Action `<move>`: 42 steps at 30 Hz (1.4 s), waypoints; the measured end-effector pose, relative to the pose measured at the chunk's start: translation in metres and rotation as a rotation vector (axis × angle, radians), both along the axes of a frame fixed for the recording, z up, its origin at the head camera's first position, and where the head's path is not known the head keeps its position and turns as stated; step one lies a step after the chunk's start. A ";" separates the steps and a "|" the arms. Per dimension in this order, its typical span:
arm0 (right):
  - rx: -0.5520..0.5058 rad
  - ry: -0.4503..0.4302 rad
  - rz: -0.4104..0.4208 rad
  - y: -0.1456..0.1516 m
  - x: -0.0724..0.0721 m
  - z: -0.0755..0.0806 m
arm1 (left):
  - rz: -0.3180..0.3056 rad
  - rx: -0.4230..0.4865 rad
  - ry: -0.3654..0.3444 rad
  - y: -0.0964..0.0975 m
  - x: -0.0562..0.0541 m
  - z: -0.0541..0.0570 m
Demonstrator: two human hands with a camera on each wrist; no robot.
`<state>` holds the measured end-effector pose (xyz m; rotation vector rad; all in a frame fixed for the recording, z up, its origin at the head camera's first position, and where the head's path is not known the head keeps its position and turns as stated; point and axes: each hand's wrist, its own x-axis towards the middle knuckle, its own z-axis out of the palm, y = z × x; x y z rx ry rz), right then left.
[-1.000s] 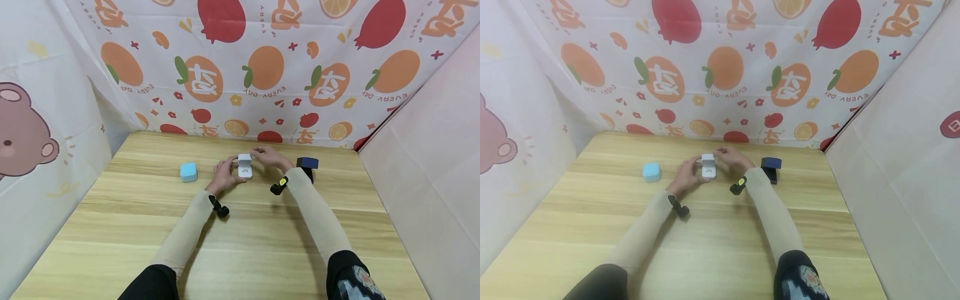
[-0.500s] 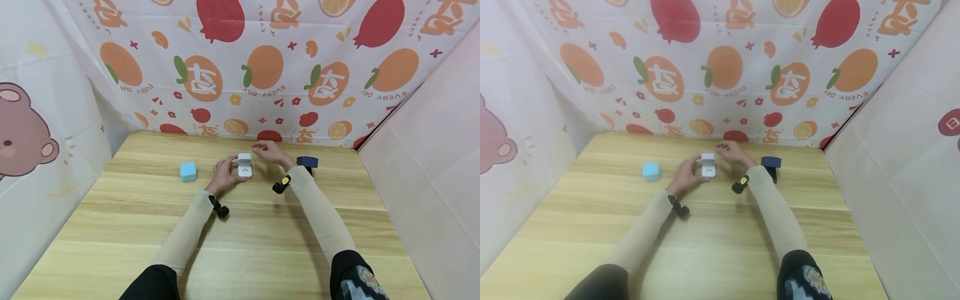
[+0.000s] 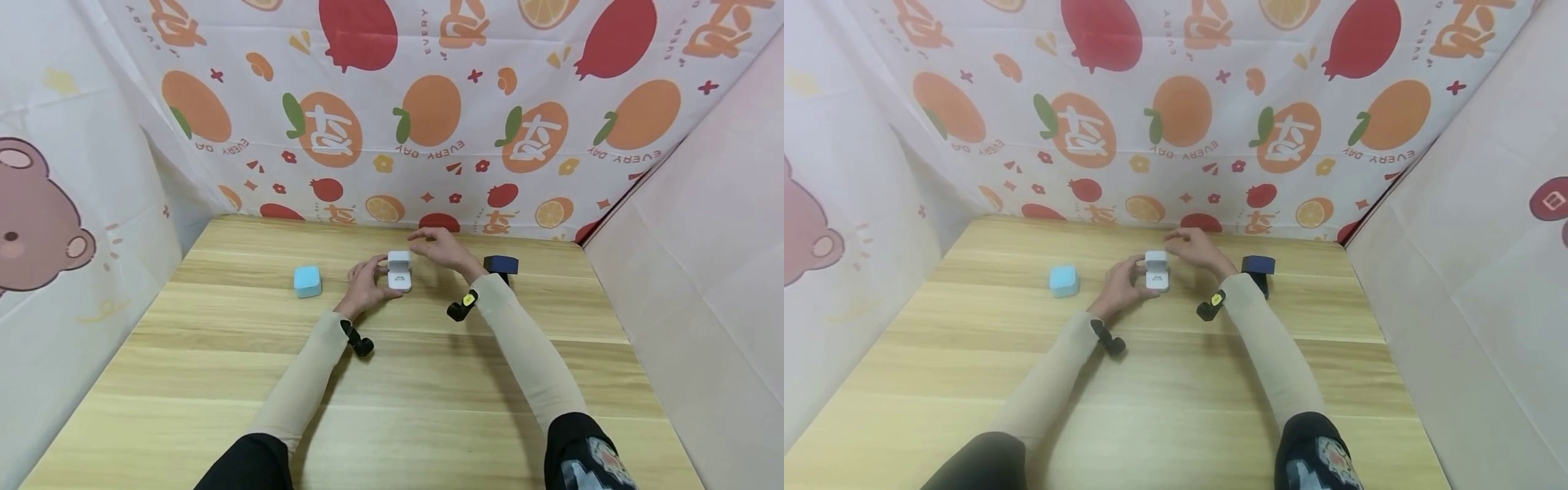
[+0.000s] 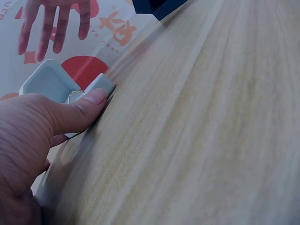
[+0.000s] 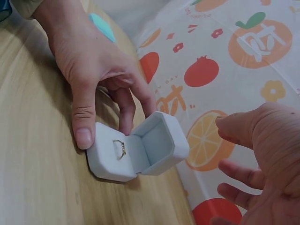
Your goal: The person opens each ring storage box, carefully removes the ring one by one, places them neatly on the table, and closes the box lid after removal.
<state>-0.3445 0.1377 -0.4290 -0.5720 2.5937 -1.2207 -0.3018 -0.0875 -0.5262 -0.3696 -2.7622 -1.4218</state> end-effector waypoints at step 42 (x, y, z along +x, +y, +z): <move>-0.078 0.006 0.051 -0.004 0.020 -0.045 | -0.045 0.035 -0.022 -0.004 0.001 0.001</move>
